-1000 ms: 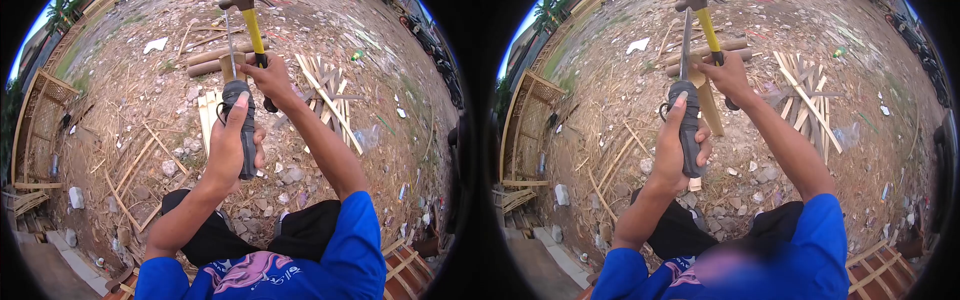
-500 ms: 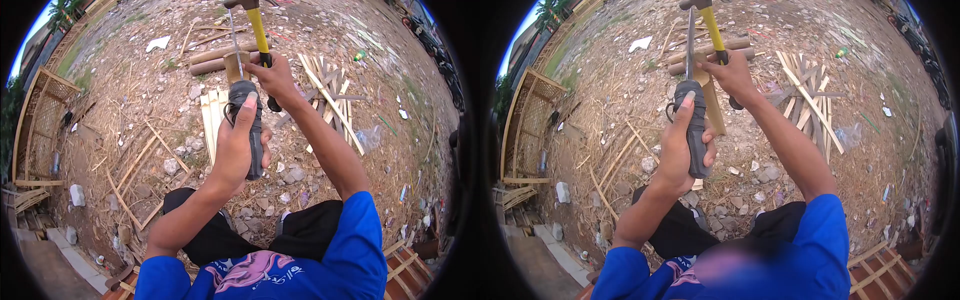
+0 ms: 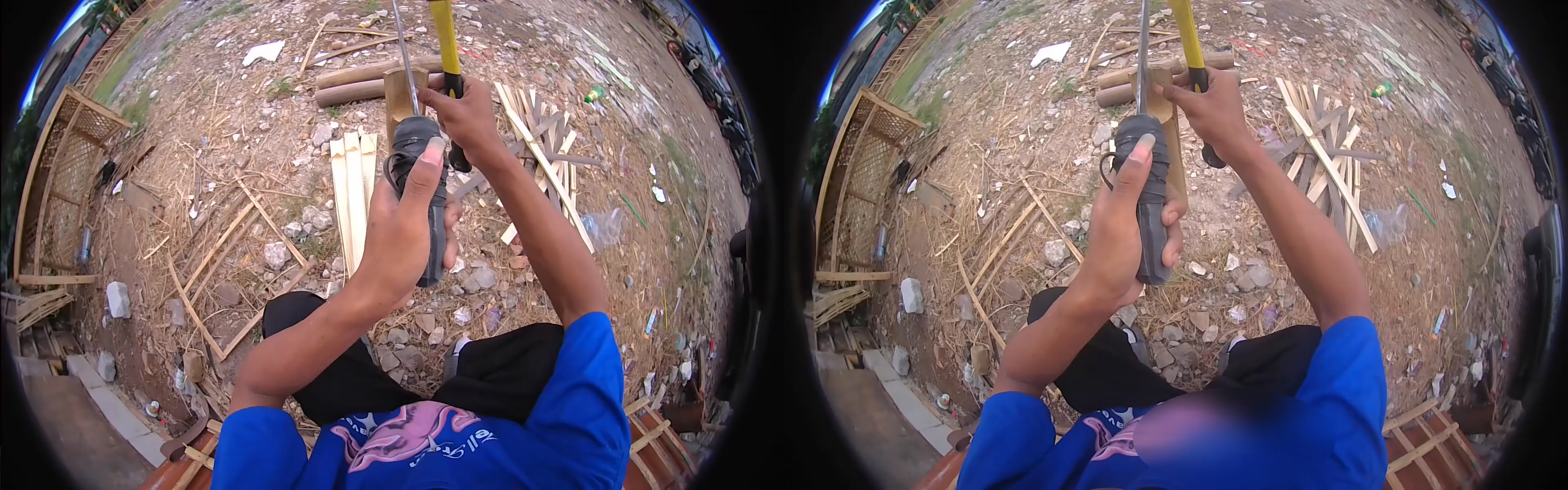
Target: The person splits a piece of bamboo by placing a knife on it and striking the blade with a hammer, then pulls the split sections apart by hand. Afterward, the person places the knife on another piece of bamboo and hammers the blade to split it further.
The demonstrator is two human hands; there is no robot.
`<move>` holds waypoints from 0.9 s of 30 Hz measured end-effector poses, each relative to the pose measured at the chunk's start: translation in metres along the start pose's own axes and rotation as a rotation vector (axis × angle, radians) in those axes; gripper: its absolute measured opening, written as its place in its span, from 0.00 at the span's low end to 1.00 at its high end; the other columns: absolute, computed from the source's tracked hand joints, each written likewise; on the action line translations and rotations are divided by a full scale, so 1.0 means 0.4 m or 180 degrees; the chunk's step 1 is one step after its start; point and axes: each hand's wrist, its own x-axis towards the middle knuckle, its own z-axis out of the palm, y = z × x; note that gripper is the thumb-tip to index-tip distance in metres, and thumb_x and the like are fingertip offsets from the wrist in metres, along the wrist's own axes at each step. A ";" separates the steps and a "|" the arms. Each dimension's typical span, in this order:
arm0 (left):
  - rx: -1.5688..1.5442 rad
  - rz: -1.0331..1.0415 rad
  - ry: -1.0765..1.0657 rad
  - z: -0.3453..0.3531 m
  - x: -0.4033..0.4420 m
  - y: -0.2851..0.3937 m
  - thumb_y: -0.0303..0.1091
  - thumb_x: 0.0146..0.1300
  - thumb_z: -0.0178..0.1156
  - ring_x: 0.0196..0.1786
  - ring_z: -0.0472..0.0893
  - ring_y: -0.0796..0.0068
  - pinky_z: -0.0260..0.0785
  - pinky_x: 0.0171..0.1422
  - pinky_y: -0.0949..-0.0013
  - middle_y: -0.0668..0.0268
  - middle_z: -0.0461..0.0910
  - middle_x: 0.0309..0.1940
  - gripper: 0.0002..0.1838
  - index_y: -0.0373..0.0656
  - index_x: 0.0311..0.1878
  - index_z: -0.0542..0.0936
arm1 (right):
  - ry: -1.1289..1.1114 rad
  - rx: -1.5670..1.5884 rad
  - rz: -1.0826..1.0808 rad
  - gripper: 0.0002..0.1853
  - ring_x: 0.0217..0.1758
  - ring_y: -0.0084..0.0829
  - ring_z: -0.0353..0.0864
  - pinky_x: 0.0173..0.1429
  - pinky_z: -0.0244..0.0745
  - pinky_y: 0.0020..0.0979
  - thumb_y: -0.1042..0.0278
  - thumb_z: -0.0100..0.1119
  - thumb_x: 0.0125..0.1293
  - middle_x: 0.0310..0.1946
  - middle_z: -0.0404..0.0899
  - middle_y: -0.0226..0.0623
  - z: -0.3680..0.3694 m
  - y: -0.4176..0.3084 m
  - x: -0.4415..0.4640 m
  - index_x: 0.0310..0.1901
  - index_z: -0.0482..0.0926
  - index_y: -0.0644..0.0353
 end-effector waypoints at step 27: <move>0.0074 0.0049 -0.0025 -0.008 -0.005 0.007 0.57 0.73 0.46 0.12 0.69 0.79 0.61 0.15 0.78 0.70 0.66 0.21 0.22 0.44 0.45 0.68 | -0.0025 0.0009 0.0113 0.14 0.29 0.17 0.74 0.34 0.67 0.24 0.62 0.74 0.58 0.27 0.79 0.30 0.002 -0.002 -0.003 0.34 0.81 0.65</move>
